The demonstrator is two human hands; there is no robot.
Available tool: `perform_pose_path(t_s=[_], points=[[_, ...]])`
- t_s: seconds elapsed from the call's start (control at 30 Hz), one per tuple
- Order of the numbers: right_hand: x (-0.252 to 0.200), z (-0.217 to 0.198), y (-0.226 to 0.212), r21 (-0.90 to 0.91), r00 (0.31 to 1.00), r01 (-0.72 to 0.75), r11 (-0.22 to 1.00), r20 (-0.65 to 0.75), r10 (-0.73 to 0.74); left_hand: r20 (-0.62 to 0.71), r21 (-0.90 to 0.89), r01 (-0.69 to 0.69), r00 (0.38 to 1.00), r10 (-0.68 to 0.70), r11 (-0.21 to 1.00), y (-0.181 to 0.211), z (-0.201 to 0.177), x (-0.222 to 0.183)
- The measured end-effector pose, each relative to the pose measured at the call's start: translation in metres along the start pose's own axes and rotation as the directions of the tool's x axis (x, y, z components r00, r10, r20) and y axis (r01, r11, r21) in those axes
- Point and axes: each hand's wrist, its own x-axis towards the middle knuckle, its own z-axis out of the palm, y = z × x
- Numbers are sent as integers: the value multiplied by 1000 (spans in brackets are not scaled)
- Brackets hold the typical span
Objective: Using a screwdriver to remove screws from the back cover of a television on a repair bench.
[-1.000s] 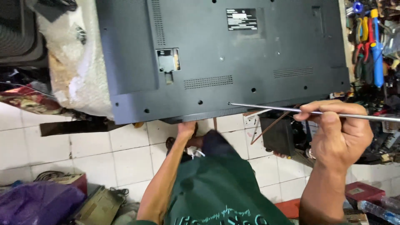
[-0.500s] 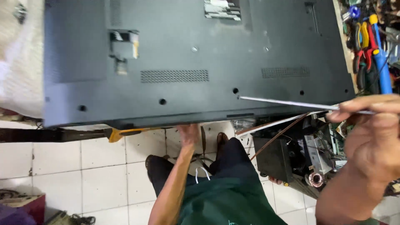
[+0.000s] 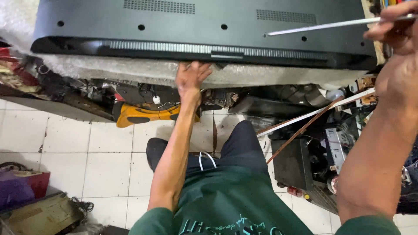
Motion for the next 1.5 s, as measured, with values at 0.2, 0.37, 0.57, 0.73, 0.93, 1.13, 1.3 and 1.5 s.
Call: perform_pose_path(t_s=[0.2,0.37,0.57,0.73,0.93,1.13,1.3,1.5], points=[[-18,-19,19,-8,999,37,999,11,-37,-14,19,9,1000,-9,1000,-13,-7,12],[-32,-25,16,8,998,62,998,-16,-62,-38,-8,94,995,-94,996,2,5,2],[-37,-31,12,60,996,-48,997,-69,52,51,-28,141,989,-139,990,-25,19,0],[-44,-37,15,37,997,38,999,-68,-35,197,-146,145,974,-114,979,-39,32,-16],[-46,-36,15,101,990,0,995,-140,14,189,-78,199,965,-181,977,-57,61,-42],[-54,-37,0,100,982,104,990,-170,-86,107,-64,241,966,-234,968,-90,103,-32],[-57,-44,1,122,966,183,975,-209,-155,51,-6,165,985,-165,986,-96,106,-30],[-52,-48,8,185,966,158,970,-234,-113,-69,71,327,944,-322,942,-102,135,-32]])
